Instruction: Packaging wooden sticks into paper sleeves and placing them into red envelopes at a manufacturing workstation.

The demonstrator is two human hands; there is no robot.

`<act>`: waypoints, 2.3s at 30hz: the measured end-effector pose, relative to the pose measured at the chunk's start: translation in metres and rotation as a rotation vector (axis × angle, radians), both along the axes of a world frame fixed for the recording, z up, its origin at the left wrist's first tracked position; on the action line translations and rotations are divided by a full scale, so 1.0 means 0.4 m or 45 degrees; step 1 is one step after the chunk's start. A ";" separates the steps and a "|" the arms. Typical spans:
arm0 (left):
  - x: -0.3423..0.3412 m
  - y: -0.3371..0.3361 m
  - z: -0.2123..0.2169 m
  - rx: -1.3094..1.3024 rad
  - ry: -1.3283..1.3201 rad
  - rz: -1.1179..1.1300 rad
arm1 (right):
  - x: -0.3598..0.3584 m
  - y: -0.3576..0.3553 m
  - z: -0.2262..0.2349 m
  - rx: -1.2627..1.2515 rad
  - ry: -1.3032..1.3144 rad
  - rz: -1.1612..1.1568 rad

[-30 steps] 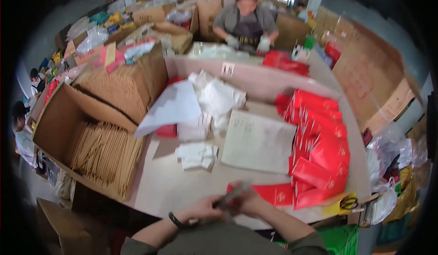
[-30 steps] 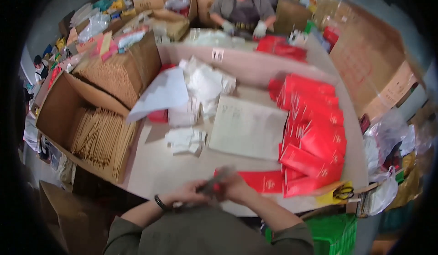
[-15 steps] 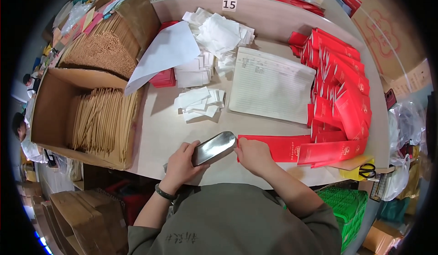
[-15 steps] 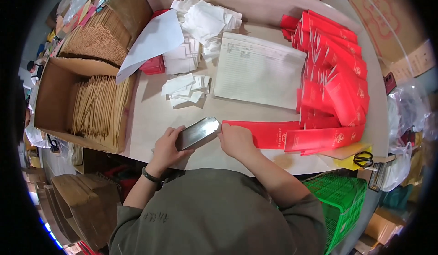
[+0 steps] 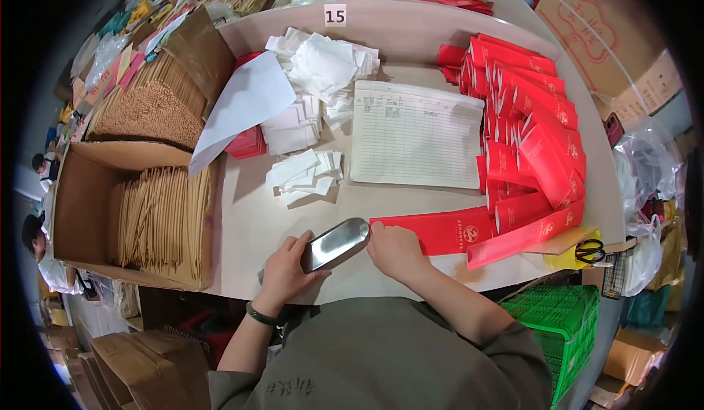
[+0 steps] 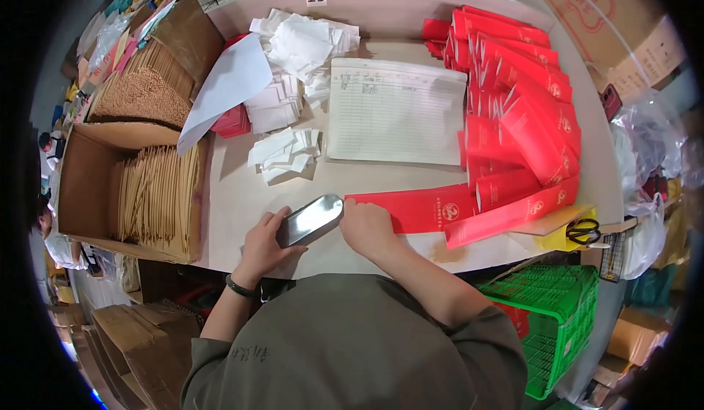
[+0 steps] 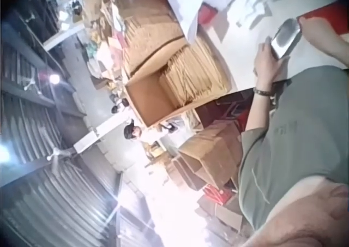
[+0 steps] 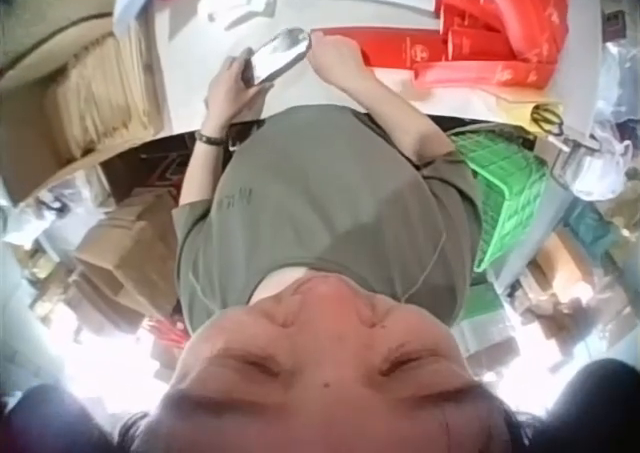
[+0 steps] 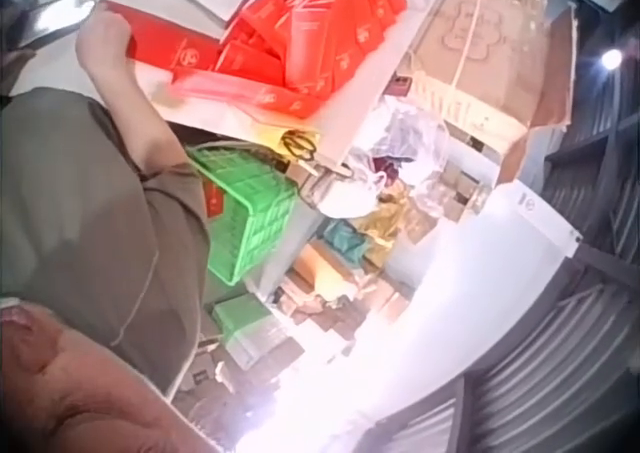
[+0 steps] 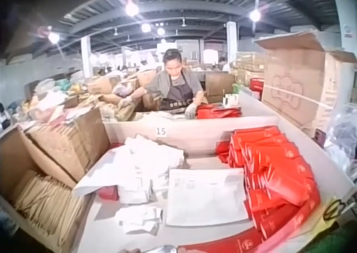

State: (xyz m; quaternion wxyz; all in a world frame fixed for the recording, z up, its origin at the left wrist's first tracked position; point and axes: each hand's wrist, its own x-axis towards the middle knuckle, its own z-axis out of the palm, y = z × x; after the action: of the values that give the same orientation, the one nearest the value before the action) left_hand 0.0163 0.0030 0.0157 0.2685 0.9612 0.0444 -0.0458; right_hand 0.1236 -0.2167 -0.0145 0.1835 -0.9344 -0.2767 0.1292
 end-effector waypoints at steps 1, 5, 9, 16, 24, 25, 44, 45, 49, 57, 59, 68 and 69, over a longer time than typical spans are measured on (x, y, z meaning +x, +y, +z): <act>0.012 -0.002 0.002 0.044 -0.046 -0.102 | 0.004 -0.010 0.000 0.102 0.069 -0.033; 0.024 -0.012 0.011 0.071 0.052 -0.300 | -0.013 0.046 -0.029 0.201 0.150 0.043; 0.060 -0.059 0.011 0.040 0.032 -0.403 | -0.034 -0.014 0.006 0.322 0.144 0.293; 0.171 -0.240 0.002 -0.051 -0.355 -0.722 | 0.070 -0.447 0.157 -0.543 0.163 -0.069; 0.196 -0.217 -0.024 0.035 -0.302 -0.624 | 0.280 -0.553 0.387 -0.205 -0.456 -0.501; 0.191 -0.206 -0.029 0.038 -0.285 -0.611 | 0.300 -0.596 0.377 -0.454 -0.529 -0.572; 0.067 -0.108 0.030 -0.041 -0.505 -0.358 | 0.687 -0.731 0.187 -0.906 -0.257 -0.535; 0.035 -0.075 0.027 -0.084 -0.580 -0.237 | 0.647 -0.627 0.270 -0.912 -0.273 -0.478; -0.116 0.177 -0.011 -0.115 -0.596 0.644 | 0.458 -0.224 0.332 0.015 -0.512 -0.046; -0.186 0.539 -0.017 0.389 -0.425 1.005 | 0.418 0.339 -0.003 0.369 -0.238 0.640; -0.205 0.561 -0.047 0.257 -0.279 0.902 | 0.426 0.357 -0.014 0.270 -0.068 0.603; -0.175 0.541 -0.012 0.516 -0.150 0.806 | 0.392 0.330 0.025 0.318 -0.086 0.628; -0.166 0.539 -0.012 0.577 -0.043 0.779 | 0.394 0.322 0.012 0.329 -0.086 0.616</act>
State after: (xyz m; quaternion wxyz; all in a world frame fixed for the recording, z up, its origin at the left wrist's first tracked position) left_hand -0.0502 0.2188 0.0109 0.0512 0.9391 0.3340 0.0635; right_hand 0.2811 -0.0880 -0.0099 0.2555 -0.8138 -0.5119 0.1017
